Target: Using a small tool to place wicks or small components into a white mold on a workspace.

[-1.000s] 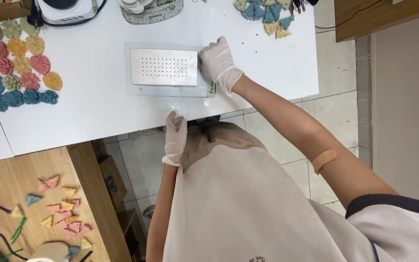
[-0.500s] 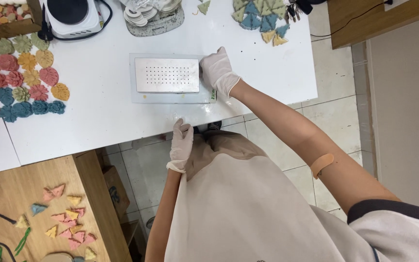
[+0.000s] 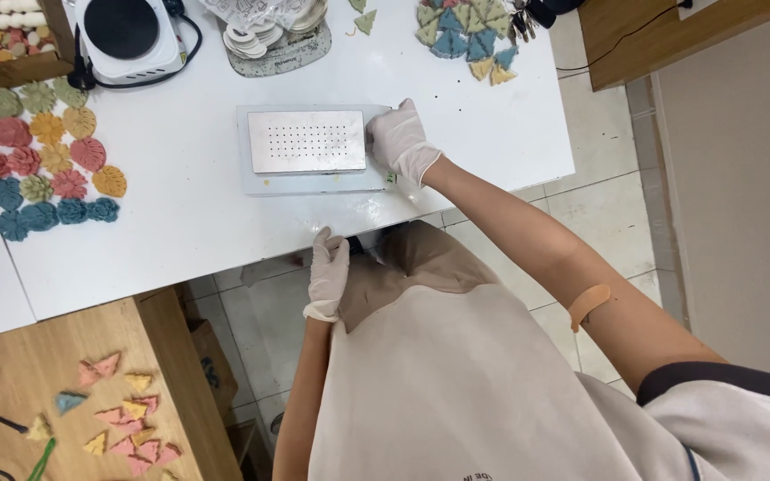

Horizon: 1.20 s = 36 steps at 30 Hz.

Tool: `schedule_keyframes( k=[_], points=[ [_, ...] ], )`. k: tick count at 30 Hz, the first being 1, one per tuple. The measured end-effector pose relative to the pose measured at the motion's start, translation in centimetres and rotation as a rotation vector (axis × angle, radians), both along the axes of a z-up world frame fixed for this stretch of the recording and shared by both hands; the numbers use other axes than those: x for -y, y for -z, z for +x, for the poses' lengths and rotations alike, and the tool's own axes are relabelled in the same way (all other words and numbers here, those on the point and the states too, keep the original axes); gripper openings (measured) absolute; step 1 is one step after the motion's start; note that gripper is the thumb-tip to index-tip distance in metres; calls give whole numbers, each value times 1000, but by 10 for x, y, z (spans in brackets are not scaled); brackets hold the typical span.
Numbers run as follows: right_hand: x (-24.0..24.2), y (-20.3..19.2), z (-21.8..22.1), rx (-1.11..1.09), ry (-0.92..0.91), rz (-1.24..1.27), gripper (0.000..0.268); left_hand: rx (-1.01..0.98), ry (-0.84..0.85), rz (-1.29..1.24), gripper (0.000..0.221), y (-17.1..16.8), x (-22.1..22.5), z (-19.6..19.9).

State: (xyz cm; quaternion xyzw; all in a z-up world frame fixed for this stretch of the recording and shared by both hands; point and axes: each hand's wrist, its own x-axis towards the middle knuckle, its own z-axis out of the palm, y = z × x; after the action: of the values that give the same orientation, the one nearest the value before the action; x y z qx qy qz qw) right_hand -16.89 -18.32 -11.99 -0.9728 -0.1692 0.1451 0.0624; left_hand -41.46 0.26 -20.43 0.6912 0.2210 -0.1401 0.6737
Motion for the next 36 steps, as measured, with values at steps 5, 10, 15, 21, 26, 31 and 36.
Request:
schedule_keyframes(
  k=[5, 10, 15, 21, 26, 31, 36],
  points=[
    [22, -13, 24, -12, 61, 252, 15, -66, -170, -103, 57, -10, 5, 2],
    [36, 2, 53, 91, -81, 216, 15, -113, -263, 20, 53, -23, 32, 3],
    [34, 12, 48, 140, -338, 183, 15, -116, -422, 54, 51, -32, 81, 14],
    [38, 11, 53, 148, -558, 251, 13, -145, -568, 80, 52, -36, 152, 25],
    [39, 11, 67, 159, -700, 333, 14, -170, -621, 124, 52, -42, 181, 26],
    [43, 4, 64, 215, -757, 316, 9, -72, -626, -46, 52, -41, 176, 21],
    [37, 6, 74, 217, -748, 247, 13, -129, -606, 55, 51, -57, 164, 25]
  ],
)
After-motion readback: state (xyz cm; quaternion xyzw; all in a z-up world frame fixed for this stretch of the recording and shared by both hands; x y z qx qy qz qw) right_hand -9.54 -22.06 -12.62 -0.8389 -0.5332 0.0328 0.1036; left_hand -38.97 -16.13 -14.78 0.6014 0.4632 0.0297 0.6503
